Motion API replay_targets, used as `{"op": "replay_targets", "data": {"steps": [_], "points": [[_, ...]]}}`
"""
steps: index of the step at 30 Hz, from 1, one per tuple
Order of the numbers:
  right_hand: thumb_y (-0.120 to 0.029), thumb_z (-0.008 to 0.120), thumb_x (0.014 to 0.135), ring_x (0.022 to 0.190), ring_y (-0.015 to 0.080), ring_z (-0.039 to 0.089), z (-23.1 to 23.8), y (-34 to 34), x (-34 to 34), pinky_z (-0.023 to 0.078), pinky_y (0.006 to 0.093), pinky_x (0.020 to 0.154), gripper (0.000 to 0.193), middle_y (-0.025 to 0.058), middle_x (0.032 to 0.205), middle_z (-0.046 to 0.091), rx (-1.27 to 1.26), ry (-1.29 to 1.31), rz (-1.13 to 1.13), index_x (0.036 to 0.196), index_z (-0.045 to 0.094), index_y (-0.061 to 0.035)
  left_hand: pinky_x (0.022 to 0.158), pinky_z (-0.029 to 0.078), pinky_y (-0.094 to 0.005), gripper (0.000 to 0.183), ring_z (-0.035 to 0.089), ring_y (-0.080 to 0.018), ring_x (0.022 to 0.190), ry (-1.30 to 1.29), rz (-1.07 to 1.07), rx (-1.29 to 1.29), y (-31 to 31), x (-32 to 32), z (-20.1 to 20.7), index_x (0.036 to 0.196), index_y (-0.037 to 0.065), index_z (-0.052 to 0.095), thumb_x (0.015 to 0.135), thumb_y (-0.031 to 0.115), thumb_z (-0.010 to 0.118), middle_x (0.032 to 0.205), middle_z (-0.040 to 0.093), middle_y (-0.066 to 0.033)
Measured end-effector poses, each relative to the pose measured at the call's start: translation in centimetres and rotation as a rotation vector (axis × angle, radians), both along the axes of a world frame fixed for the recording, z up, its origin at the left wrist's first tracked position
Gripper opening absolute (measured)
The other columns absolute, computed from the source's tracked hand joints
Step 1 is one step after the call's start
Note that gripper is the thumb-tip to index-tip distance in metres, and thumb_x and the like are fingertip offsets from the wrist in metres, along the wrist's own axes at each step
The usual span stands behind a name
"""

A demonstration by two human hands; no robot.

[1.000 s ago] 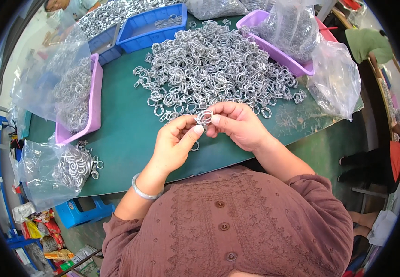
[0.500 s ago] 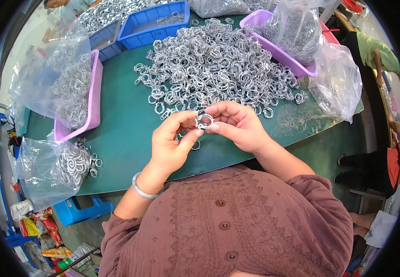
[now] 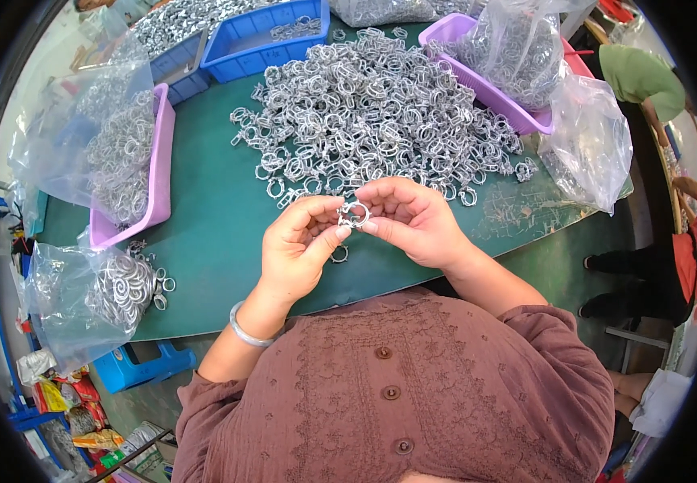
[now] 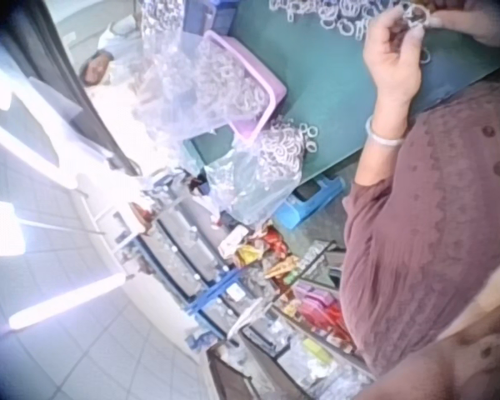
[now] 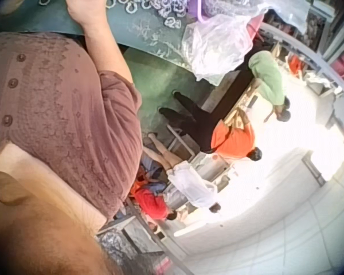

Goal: The person assembles small metal clips by picking up pieces from a pile and fastening them together by hand.

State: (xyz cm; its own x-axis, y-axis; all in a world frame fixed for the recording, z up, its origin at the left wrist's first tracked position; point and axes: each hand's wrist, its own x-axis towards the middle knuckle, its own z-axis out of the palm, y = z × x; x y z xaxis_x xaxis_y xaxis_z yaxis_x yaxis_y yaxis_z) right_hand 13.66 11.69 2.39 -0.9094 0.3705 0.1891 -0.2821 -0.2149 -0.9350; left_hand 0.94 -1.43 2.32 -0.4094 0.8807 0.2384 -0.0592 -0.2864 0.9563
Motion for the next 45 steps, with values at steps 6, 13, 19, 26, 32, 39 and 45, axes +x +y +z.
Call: {"op": "replay_targets", "data": {"steps": [6, 13, 19, 26, 32, 39, 45], "points": [[0.003, 0.055, 0.08, 0.087, 0.0102, 0.055, 0.5, 0.0, 0.0, 0.047, 0.0233, 0.077, 0.027, 0.0062, 0.094, 0.057, -0.002, -0.063, -0.014, 0.107, 0.05, 0.0025, 0.079, 0.047, -0.0269, 0.026, 0.057, -0.0162, 0.09, -0.022, 0.001, -0.015, 0.1, -0.2, -0.5, 0.104, -0.002, 0.051, 0.079, -0.008, 0.053, 0.097, 0.059, -0.011], [-0.001, 0.054, 0.083, 0.084, 0.0109, 0.057, 0.3, 0.2, -0.1, 0.048, 0.0238, 0.075, 0.026, 0.0073, 0.094, 0.058, -0.046, -0.072, -0.005, 0.108, 0.05, 0.0027, 0.08, 0.047, -0.0271, 0.026, 0.058, -0.0157, 0.089, -0.105, -0.001, -0.058, 0.1, -0.5, -0.7, 0.104, -0.002, 0.051, 0.079, -0.007, 0.055, 0.096, 0.06, -0.0098], [-0.008, 0.053, 0.085, 0.072, 0.0097, 0.058, 0.6, 0.3, -0.1, 0.048, 0.0224, 0.066, 0.023, 0.0054, 0.087, 0.06, -0.066, -0.165, 0.006, 0.105, 0.053, 0.0027, 0.078, 0.047, -0.0257, 0.027, 0.057, -0.0145, 0.088, -0.152, -0.003, -0.044, 0.2, -0.3, -0.5, 0.104, -0.002, 0.052, 0.078, -0.007, 0.056, 0.095, 0.059, -0.0084], [-0.01, 0.054, 0.084, 0.068, 0.0076, 0.056, 1.0, 0.2, 0.0, 0.047, 0.0207, 0.062, 0.017, 0.0036, 0.084, 0.06, -0.069, -0.238, 0.021, 0.097, 0.058, 0.0008, 0.077, 0.048, -0.0247, 0.03, 0.057, -0.0138, 0.087, -0.168, 0.009, -0.034, 0.0, -0.3, -0.5, 0.106, -0.002, 0.05, 0.077, -0.008, 0.056, 0.095, 0.058, -0.0078], [-0.007, 0.055, 0.084, 0.067, 0.0058, 0.055, 1.1, 0.1, 0.0, 0.045, 0.0193, 0.061, 0.015, 0.0017, 0.083, 0.06, 0.034, -0.202, -0.026, 0.096, 0.058, -0.0006, 0.072, 0.049, -0.0252, 0.026, 0.058, -0.0134, 0.083, -0.172, 0.012, -0.169, -0.3, -0.1, 0.7, 0.106, -0.003, 0.05, 0.081, -0.001, 0.055, 0.094, 0.058, -0.0083], [0.0, 0.058, 0.078, 0.071, 0.0078, 0.055, 0.4, 0.2, -0.2, 0.044, 0.0199, 0.061, 0.016, 0.0025, 0.083, 0.059, 0.483, -0.004, -0.129, 0.095, 0.059, -0.0006, 0.066, 0.049, -0.0241, 0.022, 0.06, -0.014, 0.074, -0.216, 0.008, -0.219, -0.6, -0.3, 0.7, 0.104, -0.004, 0.052, 0.083, 0.003, 0.054, 0.089, 0.06, -0.009], [0.006, 0.057, 0.076, 0.076, 0.0108, 0.057, 0.2, -0.3, -0.2, 0.046, 0.0225, 0.067, 0.026, 0.0058, 0.091, 0.057, 0.351, 0.008, -0.158, 0.102, 0.055, 0.0011, 0.067, 0.049, -0.0242, 0.024, 0.059, -0.0138, 0.078, -0.21, -0.02, -0.065, -0.7, 0.0, 0.1, 0.104, -0.003, 0.052, 0.08, -0.002, 0.057, 0.091, 0.06, -0.0087]]}}
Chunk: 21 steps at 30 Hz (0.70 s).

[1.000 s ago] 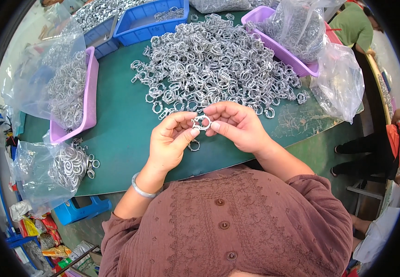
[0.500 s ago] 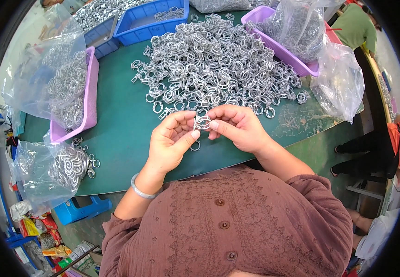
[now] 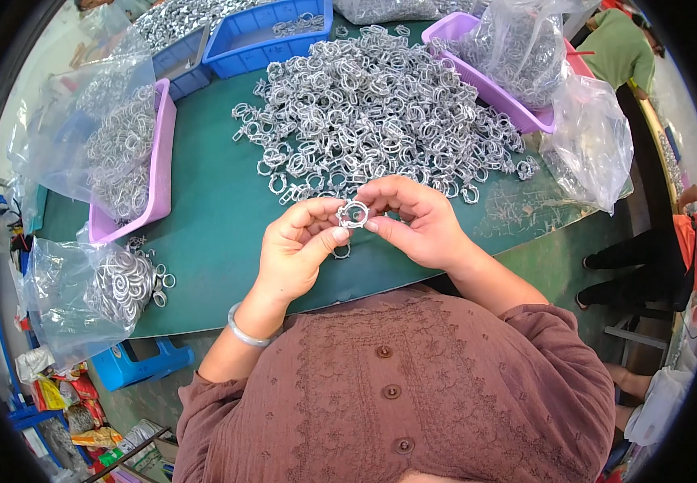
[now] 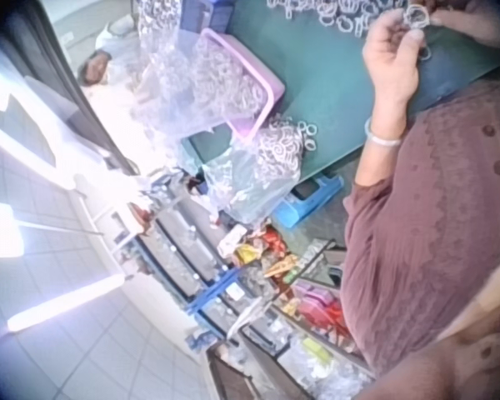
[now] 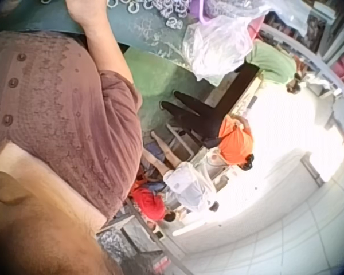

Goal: The person assembles small metal clips by picking up pieces from a pile and fastening them together by hand.

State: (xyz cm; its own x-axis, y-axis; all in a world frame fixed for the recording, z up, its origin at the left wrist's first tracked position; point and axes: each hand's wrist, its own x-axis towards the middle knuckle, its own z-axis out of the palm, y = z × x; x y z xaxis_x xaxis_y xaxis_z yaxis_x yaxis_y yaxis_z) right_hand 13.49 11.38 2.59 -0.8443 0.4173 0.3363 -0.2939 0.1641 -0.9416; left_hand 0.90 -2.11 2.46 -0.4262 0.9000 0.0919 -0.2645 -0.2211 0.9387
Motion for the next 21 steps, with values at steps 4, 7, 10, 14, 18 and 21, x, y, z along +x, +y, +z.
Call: {"op": "replay_targets", "data": {"steps": [4, 7, 10, 14, 18, 21], "points": [[0.007, 0.056, 0.076, 0.081, 0.0112, 0.056, 0.0, -0.3, 0.1, 0.047, 0.0234, 0.071, 0.031, 0.0069, 0.094, 0.057, -0.055, 0.028, 0.028, 0.107, 0.052, 0.0025, 0.07, 0.049, -0.0246, 0.027, 0.059, -0.0139, 0.082, 0.035, 0.007, 0.036, -0.2, 0.0, -0.2, 0.104, -0.002, 0.052, 0.078, -0.006, 0.057, 0.092, 0.06, -0.0083], [0.007, 0.055, 0.077, 0.082, 0.0112, 0.056, 0.1, -0.5, 0.1, 0.047, 0.0235, 0.073, 0.033, 0.0074, 0.095, 0.057, -0.073, 0.029, 0.038, 0.109, 0.051, 0.0032, 0.071, 0.049, -0.0247, 0.027, 0.058, -0.0137, 0.084, 0.066, 0.01, 0.042, -0.4, -0.1, -0.1, 0.105, -0.001, 0.052, 0.078, -0.007, 0.056, 0.093, 0.06, -0.0081], [0.007, 0.055, 0.077, 0.082, 0.0113, 0.056, 0.2, -0.6, 0.1, 0.047, 0.0237, 0.074, 0.033, 0.0076, 0.095, 0.057, -0.067, 0.033, 0.036, 0.109, 0.05, 0.0032, 0.073, 0.049, -0.0251, 0.027, 0.058, -0.0136, 0.085, 0.08, 0.009, 0.047, -0.5, -0.1, -0.2, 0.105, -0.001, 0.052, 0.078, -0.008, 0.056, 0.094, 0.059, -0.008], [0.007, 0.055, 0.077, 0.082, 0.0116, 0.057, 0.2, -0.7, 0.0, 0.047, 0.0239, 0.073, 0.034, 0.0076, 0.095, 0.057, -0.022, 0.048, 0.031, 0.11, 0.051, 0.0027, 0.074, 0.05, -0.0256, 0.028, 0.057, -0.0135, 0.087, 0.107, 0.002, 0.043, -0.7, -0.2, -0.4, 0.105, -0.001, 0.051, 0.078, -0.008, 0.055, 0.095, 0.058, -0.0078], [0.007, 0.056, 0.076, 0.08, 0.0122, 0.058, 0.3, -0.9, -0.1, 0.047, 0.024, 0.071, 0.034, 0.0081, 0.094, 0.057, 0.052, 0.068, 0.009, 0.11, 0.051, 0.0022, 0.074, 0.049, -0.0257, 0.027, 0.057, -0.0133, 0.086, 0.055, -0.01, 0.009, -0.7, -0.2, -0.6, 0.106, -0.001, 0.05, 0.08, -0.006, 0.055, 0.096, 0.058, -0.0075], [0.007, 0.057, 0.075, 0.077, 0.0129, 0.059, 0.6, -1.0, -0.2, 0.048, 0.0244, 0.068, 0.034, 0.0086, 0.091, 0.058, 0.089, 0.046, 0.02, 0.108, 0.051, 0.002, 0.073, 0.049, -0.0259, 0.025, 0.058, -0.0133, 0.085, 0.006, -0.039, 0.007, -0.9, -0.3, -1.1, 0.106, 0.0, 0.049, 0.081, -0.002, 0.054, 0.096, 0.058, -0.0075]]}}
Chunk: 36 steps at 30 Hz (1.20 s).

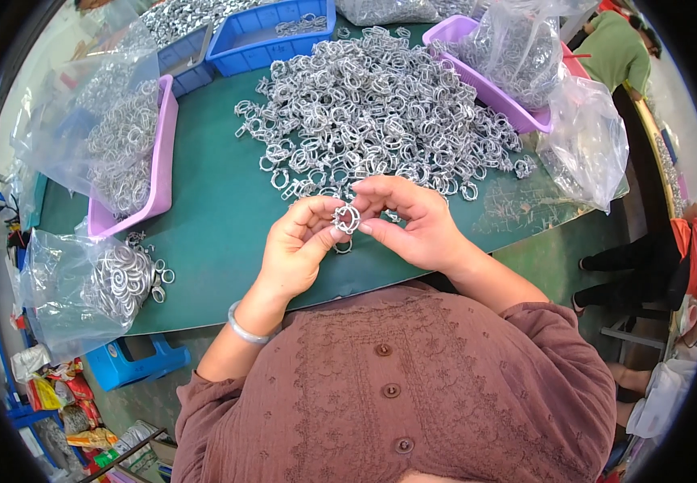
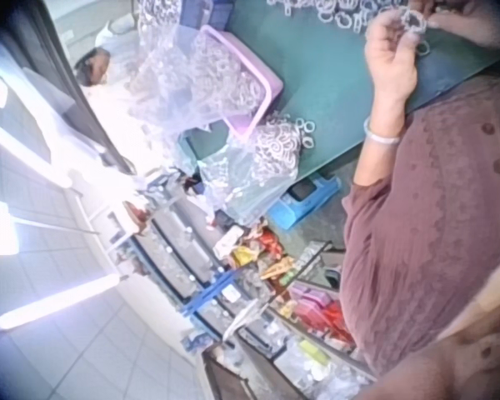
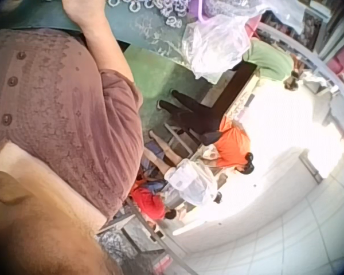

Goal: The person assembles small metal clips by picking up pieces from a pile and fastening them together by hand.

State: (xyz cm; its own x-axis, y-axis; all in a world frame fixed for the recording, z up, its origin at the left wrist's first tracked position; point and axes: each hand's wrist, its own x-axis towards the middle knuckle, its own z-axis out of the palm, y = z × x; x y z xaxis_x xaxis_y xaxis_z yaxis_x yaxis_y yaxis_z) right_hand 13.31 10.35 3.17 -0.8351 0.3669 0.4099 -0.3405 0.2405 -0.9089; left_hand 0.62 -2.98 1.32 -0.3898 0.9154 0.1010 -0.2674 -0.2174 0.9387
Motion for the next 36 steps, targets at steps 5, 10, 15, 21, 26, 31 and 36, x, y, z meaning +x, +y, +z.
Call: {"op": "replay_targets", "data": {"steps": [5, 10, 15, 21, 26, 31, 36], "points": [[0.006, 0.058, 0.075, 0.078, 0.0134, 0.06, 0.4, -0.2, -0.1, 0.049, 0.0249, 0.067, 0.033, 0.0087, 0.089, 0.059, 0.048, -0.036, -0.008, 0.107, 0.052, 0.0012, 0.075, 0.048, -0.0268, 0.022, 0.057, -0.015, 0.086, -0.064, -0.03, -0.026, -0.3, -0.1, -0.2, 0.107, 0.001, 0.048, 0.084, 0.0, 0.051, 0.096, 0.058, -0.0085], [0.001, 0.059, 0.074, 0.074, 0.0176, 0.06, -0.2, 0.1, -0.2, 0.048, 0.0265, 0.063, 0.025, 0.0084, 0.085, 0.058, 0.298, -0.143, -0.146, 0.098, 0.056, -0.0022, 0.076, 0.049, -0.0303, 0.022, 0.059, -0.019, 0.086, -0.284, 0.011, -0.083, -0.9, -0.8, 0.6, 0.108, 0.002, 0.048, 0.086, 0.003, 0.049, 0.098, 0.058, -0.0109], [-0.023, 0.068, 0.065, 0.076, 0.0239, 0.051, -0.4, -0.2, -0.5, 0.04, 0.0359, 0.067, 0.023, 0.0057, 0.076, 0.051, 0.834, -0.266, -0.049, 0.08, 0.058, -0.0077, 0.077, 0.049, -0.0323, 0.037, 0.058, -0.0218, 0.09, -0.485, 0.007, -0.063, -2.1, -1.8, 0.6, 0.113, 0.001, 0.046, 0.078, -0.01, 0.04, 0.103, 0.055, -0.0131], [-0.028, 0.07, 0.06, 0.082, 0.0195, 0.046, -0.4, -1.1, -0.6, 0.032, 0.0337, 0.077, 0.024, 0.0024, 0.08, 0.049, 1.099, -0.352, -0.132, 0.072, 0.06, -0.0094, 0.069, 0.048, -0.0285, 0.033, 0.058, -0.019, 0.084, -0.493, 0.037, -0.104, -2.9, -2.2, 0.6, 0.11, 0.0, 0.048, 0.077, -0.003, 0.044, 0.1, 0.056, -0.011], [-0.025, 0.07, 0.059, 0.081, 0.0196, 0.045, -0.6, -1.4, -0.5, 0.031, 0.0347, 0.076, 0.022, 0.0022, 0.079, 0.049, 1.073, -0.349, -0.142, 0.071, 0.061, -0.0098, 0.059, 0.045, -0.0232, 0.024, 0.056, -0.0141, 0.074, -0.392, 0.108, -0.258, -3.0, -1.9, 0.5, 0.105, 0.0, 0.052, 0.081, 0.004, 0.049, 0.088, 0.058, -0.0074], [-0.021, 0.07, 0.06, 0.081, 0.0198, 0.046, -0.2, -1.3, -0.5, 0.031, 0.0348, 0.076, 0.022, 0.0024, 0.082, 0.05, 0.899, -0.229, -0.193, 0.076, 0.06, -0.0095, 0.05, 0.041, -0.0181, 0.018, 0.052, -0.0073, 0.06, -0.11, 0.126, -0.437, -2.5, -1.1, 1.1, 0.1, 0.001, 0.056, 0.085, 0.011, 0.051, 0.075, 0.058, -0.002], [-0.016, 0.07, 0.061, 0.082, 0.0194, 0.048, 0.6, -1.0, -0.2, 0.032, 0.0333, 0.075, 0.027, 0.0028, 0.086, 0.052, 0.831, -0.14, -0.198, 0.084, 0.058, -0.0093, 0.05, 0.04, -0.0166, 0.022, 0.051, -0.0056, 0.06, -0.023, -0.001, -0.471, -2.2, -0.3, 2.1, 0.098, 0.002, 0.058, 0.086, 0.02, 0.054, 0.073, 0.058, -0.001]]}}
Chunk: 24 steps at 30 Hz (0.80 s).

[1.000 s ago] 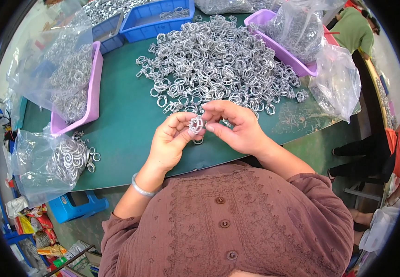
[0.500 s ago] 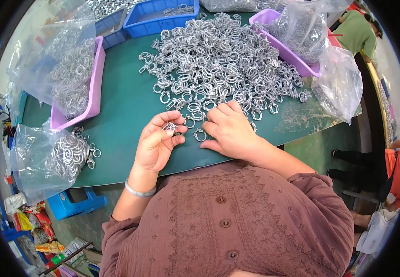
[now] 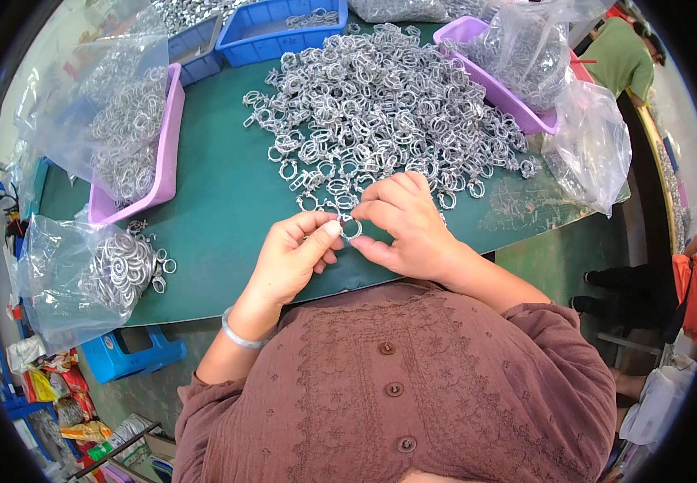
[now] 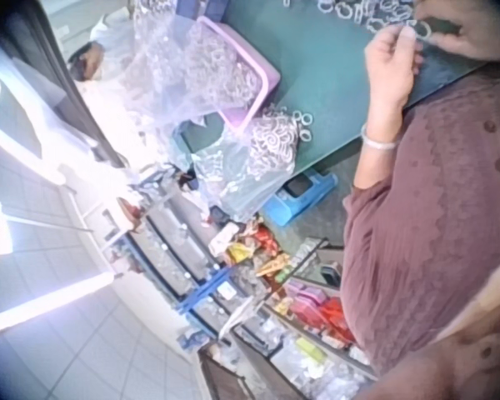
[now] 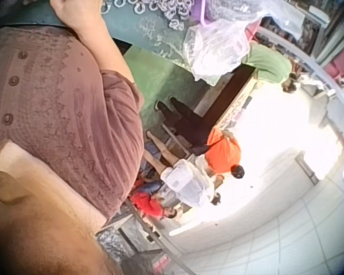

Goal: The person assembles small metal clips by picking up pieces from a pile and fastening them together by hand.

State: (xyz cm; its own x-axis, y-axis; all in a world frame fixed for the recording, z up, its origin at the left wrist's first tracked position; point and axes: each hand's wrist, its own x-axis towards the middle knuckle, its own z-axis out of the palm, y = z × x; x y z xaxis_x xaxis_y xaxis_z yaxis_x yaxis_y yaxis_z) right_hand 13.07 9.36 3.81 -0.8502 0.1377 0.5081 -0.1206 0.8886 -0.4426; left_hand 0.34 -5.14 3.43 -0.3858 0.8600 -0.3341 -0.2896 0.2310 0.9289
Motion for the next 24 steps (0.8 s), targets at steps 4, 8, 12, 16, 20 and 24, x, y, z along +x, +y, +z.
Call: {"op": "replay_targets", "data": {"steps": [4, 8, 12, 16, 20, 24], "points": [[-0.014, 0.07, 0.062, 0.082, 0.0203, 0.049, -0.1, 0.1, 0.1, 0.033, 0.0333, 0.074, 0.028, 0.0039, 0.088, 0.053, -0.042, 0.056, 0.015, 0.086, 0.058, -0.0085, 0.05, 0.041, -0.0179, 0.019, 0.053, -0.0072, 0.059, -0.079, -0.007, 0.061, 0.1, 0.0, -0.4, 0.097, 0.003, 0.058, 0.087, 0.018, 0.052, 0.073, 0.059, -0.0016], [-0.016, 0.069, 0.064, 0.083, 0.0216, 0.05, -0.3, 0.3, 0.2, 0.034, 0.0348, 0.075, 0.028, 0.0045, 0.089, 0.054, -0.135, 0.104, -0.004, 0.089, 0.057, -0.0078, 0.051, 0.042, -0.0187, 0.019, 0.053, -0.0079, 0.059, -0.196, -0.006, 0.114, 0.3, 0.0, -0.2, 0.097, 0.004, 0.058, 0.087, 0.019, 0.051, 0.073, 0.059, -0.0015], [-0.015, 0.069, 0.066, 0.082, 0.0219, 0.052, -0.5, 0.4, 0.3, 0.035, 0.0339, 0.074, 0.027, 0.0049, 0.086, 0.055, -0.205, 0.106, 0.0, 0.089, 0.057, -0.0066, 0.052, 0.042, -0.0189, 0.018, 0.054, -0.0086, 0.06, -0.22, 0.006, 0.158, 0.4, 0.2, -0.2, 0.097, 0.004, 0.058, 0.087, 0.017, 0.052, 0.074, 0.059, -0.0021], [-0.014, 0.068, 0.066, 0.081, 0.0217, 0.052, -0.9, 0.6, 0.3, 0.035, 0.0334, 0.073, 0.026, 0.0048, 0.085, 0.055, -0.241, 0.081, 0.023, 0.088, 0.057, -0.0061, 0.053, 0.042, -0.019, 0.019, 0.053, -0.0079, 0.061, -0.249, -0.004, 0.173, 0.4, 0.1, -0.2, 0.102, 0.003, 0.057, 0.086, 0.012, 0.053, 0.076, 0.06, -0.0025], [-0.011, 0.067, 0.068, 0.079, 0.0227, 0.053, -1.2, 0.7, 0.2, 0.038, 0.0334, 0.071, 0.022, 0.0051, 0.083, 0.055, -0.316, 0.099, 0.058, 0.087, 0.058, -0.0058, 0.054, 0.043, -0.0195, 0.022, 0.054, -0.0083, 0.063, -0.23, -0.003, 0.178, 0.5, 0.2, -0.2, 0.106, 0.002, 0.056, 0.086, 0.011, 0.053, 0.078, 0.06, -0.0035], [-0.008, 0.066, 0.069, 0.077, 0.0234, 0.053, -1.1, 0.8, 0.2, 0.04, 0.0335, 0.07, 0.017, 0.0051, 0.082, 0.056, -0.357, 0.11, 0.058, 0.085, 0.059, -0.0066, 0.057, 0.044, -0.0198, 0.024, 0.054, -0.0089, 0.066, -0.192, 0.006, 0.186, 0.7, 0.4, 0.1, 0.108, 0.001, 0.054, 0.085, 0.01, 0.053, 0.082, 0.059, -0.0045]]}}
